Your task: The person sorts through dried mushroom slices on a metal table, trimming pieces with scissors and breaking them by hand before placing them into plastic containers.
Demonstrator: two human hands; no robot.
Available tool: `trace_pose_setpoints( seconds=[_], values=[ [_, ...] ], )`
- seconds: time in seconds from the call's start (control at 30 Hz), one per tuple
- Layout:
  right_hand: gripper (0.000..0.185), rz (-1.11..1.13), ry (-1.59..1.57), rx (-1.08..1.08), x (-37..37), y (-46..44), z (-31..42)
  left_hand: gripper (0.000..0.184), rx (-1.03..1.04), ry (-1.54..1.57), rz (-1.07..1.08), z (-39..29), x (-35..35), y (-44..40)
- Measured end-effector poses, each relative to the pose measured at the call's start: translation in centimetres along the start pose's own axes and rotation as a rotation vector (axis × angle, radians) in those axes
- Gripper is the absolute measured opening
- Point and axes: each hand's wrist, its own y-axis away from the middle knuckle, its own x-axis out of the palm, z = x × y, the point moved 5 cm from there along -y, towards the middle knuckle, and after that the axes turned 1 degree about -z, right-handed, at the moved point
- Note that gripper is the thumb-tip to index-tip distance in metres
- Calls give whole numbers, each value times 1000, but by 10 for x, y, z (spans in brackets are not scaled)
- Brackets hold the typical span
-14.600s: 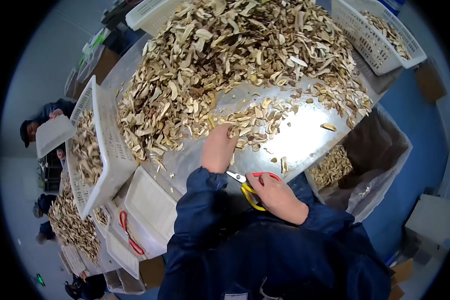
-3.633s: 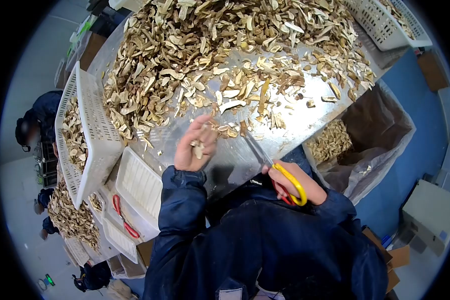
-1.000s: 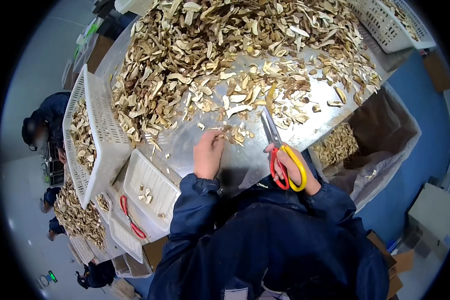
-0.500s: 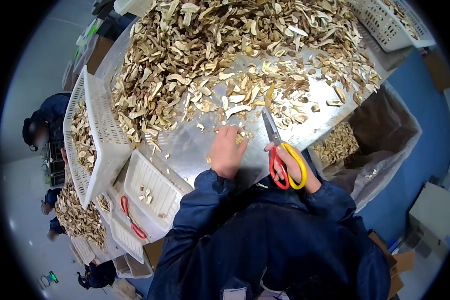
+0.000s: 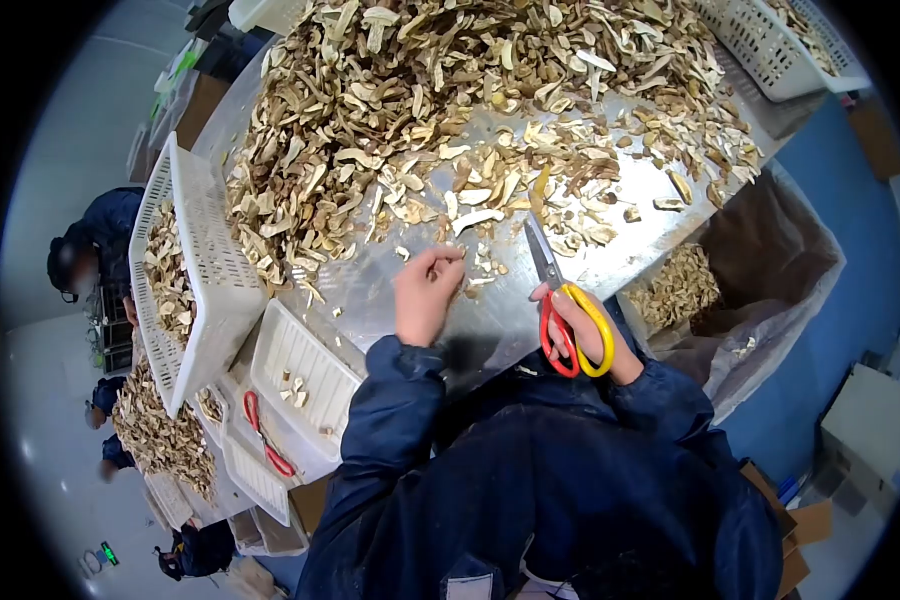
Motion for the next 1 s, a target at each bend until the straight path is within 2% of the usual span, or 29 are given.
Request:
trace_pose_setpoints(
  seconds=[0.03,0.13,0.17,0.27,0.3,0.4,0.43,0.53,0.57,0.67,0.7,0.8,0.83,0.93,0.97,1.0],
  values=[
    [36,-8,4,6,0,0,1,9,113,-221,-154,-16,4,0],
    [37,-10,12,17,2,0,3,14,426,-487,-218,-28,14,-7],
    [37,-8,6,15,2,0,3,9,349,-413,-147,-23,9,-10],
    [35,-1,39,25,3,1,5,9,-214,421,13,2,-13,-8],
    [34,5,61,31,3,1,5,7,-176,902,168,1,-21,-9],
    [34,10,59,17,2,1,3,6,-290,1526,-47,12,-26,-7],
    [35,14,59,16,2,0,2,4,-380,1496,-157,-4,-24,-6],
    [35,8,40,11,0,0,0,5,-223,1409,307,25,-18,-37],
    [36,2,19,12,0,0,1,10,-163,1218,493,22,-16,-47],
    [38,-6,3,15,3,1,4,14,153,-64,-21,-37,6,-48],
    [38,-6,4,17,2,1,4,16,340,-183,-88,-45,12,-49],
    [38,-13,5,21,2,1,3,18,608,-558,-104,-51,24,-54],
    [38,-16,10,23,2,1,3,17,544,-579,-39,-50,25,-54],
    [38,-15,13,19,1,1,2,12,-73,96,298,-38,17,-49],
    [38,-15,10,15,0,0,1,14,-194,396,373,-24,9,-49],
    [38,-19,13,16,0,0,1,16,-163,644,425,-20,5,-48]
  ],
)
